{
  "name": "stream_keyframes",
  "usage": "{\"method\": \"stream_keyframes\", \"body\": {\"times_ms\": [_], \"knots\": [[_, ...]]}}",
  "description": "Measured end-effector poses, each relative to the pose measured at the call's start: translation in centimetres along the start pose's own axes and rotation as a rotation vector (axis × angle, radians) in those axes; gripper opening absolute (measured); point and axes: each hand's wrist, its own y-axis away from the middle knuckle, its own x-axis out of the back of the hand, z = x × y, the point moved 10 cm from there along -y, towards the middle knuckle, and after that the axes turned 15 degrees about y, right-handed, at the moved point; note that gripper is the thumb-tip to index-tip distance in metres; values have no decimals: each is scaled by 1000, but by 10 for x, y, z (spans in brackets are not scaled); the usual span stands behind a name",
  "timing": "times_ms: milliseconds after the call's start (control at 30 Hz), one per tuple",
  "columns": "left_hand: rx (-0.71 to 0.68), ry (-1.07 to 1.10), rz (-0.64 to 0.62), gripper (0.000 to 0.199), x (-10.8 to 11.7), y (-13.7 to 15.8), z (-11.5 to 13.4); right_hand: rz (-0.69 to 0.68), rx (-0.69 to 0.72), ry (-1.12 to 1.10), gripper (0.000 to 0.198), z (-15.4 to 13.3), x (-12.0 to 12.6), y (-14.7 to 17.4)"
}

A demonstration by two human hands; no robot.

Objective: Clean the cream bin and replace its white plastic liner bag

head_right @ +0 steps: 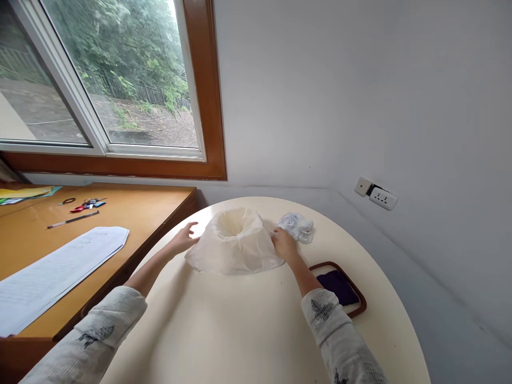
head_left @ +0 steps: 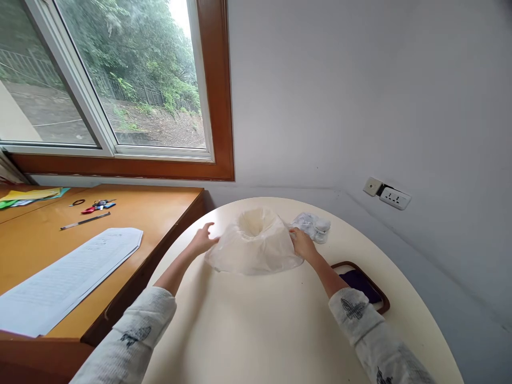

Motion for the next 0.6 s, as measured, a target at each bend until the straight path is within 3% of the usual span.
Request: {"method": "stream_keyframes", "body": {"times_ms": [133,233,367,467,600], "knots": [[-118,3,-24,59,4,18,52,177,34,-110,36,-5,35,0],[-91,42,-166,60,-21,38,76,310,106,-192,32,-27,70,12],[-28,125,-231,72,-55,50,81,423,409,-253,34,-84,108,47],[-28,163,-243,69,-69,50,77,380,616,-173,35,-116,110,73],[-93,239,-241,56,-75,59,82,387,706,-98,31,-119,103,99]]}}
